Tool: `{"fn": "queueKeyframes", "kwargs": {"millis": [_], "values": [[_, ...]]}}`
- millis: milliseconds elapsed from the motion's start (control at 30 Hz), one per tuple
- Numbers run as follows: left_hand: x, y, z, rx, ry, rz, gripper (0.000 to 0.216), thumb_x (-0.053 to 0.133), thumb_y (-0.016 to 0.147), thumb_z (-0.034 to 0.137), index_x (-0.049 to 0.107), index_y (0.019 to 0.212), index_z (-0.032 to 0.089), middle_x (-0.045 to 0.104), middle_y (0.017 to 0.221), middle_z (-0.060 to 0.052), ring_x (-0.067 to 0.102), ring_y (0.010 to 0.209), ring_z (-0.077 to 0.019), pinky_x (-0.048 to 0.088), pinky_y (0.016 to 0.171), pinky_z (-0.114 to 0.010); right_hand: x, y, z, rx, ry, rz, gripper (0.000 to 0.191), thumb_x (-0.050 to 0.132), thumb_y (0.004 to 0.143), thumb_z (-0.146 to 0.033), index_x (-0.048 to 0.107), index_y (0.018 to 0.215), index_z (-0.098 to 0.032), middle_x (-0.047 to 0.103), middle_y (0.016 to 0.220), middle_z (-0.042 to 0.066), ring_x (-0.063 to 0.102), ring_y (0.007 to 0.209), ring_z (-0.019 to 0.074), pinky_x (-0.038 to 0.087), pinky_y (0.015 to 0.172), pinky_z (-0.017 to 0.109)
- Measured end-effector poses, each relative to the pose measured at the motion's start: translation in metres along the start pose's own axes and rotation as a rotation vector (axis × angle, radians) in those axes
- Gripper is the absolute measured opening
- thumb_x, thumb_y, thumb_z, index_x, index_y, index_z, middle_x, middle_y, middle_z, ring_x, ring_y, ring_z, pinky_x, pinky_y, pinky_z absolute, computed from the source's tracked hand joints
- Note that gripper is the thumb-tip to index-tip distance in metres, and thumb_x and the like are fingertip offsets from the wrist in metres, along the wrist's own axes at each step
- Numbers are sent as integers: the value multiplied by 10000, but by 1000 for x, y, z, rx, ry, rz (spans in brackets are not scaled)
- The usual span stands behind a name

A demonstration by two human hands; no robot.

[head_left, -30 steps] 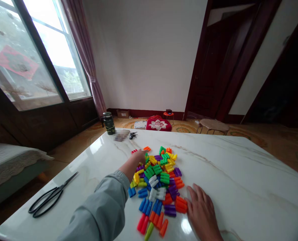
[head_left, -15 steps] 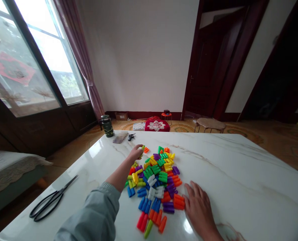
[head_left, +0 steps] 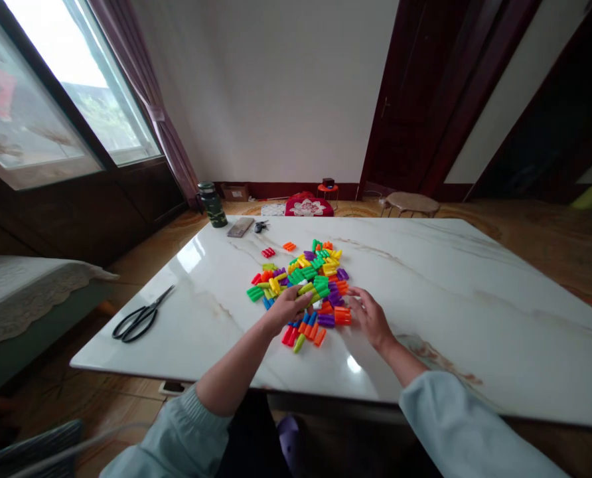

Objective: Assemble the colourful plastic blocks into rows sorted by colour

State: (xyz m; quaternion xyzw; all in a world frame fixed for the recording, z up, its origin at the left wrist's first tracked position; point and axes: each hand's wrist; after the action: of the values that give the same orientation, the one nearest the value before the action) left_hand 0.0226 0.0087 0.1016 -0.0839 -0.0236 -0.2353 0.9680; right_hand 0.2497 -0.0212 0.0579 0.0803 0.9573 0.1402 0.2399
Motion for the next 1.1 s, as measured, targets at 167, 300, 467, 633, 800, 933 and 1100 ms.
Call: {"fn": "queueKeyframes", "kwargs": {"millis": [167, 300, 467, 633, 800, 933, 1100], "values": [[19, -17, 8, 53, 93, -21, 442, 684, 767, 568, 514, 868, 172, 465, 546, 71, 376, 425, -41, 234, 395, -163, 12, 4, -69, 78, 323, -332, 491, 661, 779, -526, 562, 1106, -173, 633, 722, -15, 591, 568, 120, 471, 503, 233], [20, -22, 11, 107, 213, -14, 432, 646, 797, 578, 544, 853, 162, 476, 557, 59, 394, 447, -48, 269, 417, -165, -6, 15, -88, 86, 246, -434, 324, 712, 765, -396, 570, 950, -171, 585, 586, -57, 523, 440, 86, 445, 433, 209], [16, -35, 8, 107, 316, 8, 353, 649, 821, 504, 514, 774, 181, 479, 544, 54, 376, 432, -50, 250, 400, -170, -54, 32, -103, 176, 19, -608, 215, 757, 730, -209, 588, 851, -151, 603, 590, -33, 600, 514, 105, 495, 448, 194], [33, -47, 13, 74, 173, -79, 274, 656, 808, 427, 536, 850, 184, 559, 656, 20, 400, 453, -53, 280, 406, -168, -52, 17, -116, 318, 161, -635, 256, 736, 776, -301, 578, 913, -153, 650, 740, -9, 641, 646, 102, 520, 477, 170], [46, -47, 12, 92, 256, -62, 317, 643, 799, 469, 555, 758, 167, 527, 582, 20, 364, 434, -54, 258, 407, -172, -30, -1, -116, 202, 136, -612, 409, 817, 670, -416, 614, 898, -145, 667, 727, -7, 633, 608, 95, 534, 490, 177], [30, -43, 0, 151, 427, 41, 294, 558, 849, 449, 578, 774, 166, 522, 579, 25, 388, 456, -69, 283, 437, -178, -45, 12, -103, 229, 176, -596, 384, 831, 657, -389, 640, 856, -121, 680, 731, 8, 638, 574, 94, 546, 504, 194], [-2, -45, -19, 155, 590, 262, 278, 504, 864, 395, 644, 892, 156, 575, 641, 9, 459, 521, -101, 355, 504, -204, -75, 22, -68, 538, 61, -584, 356, 857, 632, -329, 643, 814, -110, 703, 728, 56, 621, 540, 97, 484, 426, 164]]}}
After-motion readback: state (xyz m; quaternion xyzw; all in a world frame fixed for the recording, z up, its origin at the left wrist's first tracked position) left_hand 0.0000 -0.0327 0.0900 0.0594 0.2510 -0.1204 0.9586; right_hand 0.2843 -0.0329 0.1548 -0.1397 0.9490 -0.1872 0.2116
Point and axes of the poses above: each hand's wrist, its own y-axis towards the middle knuckle, its own x-axis out of the palm, z = x × y
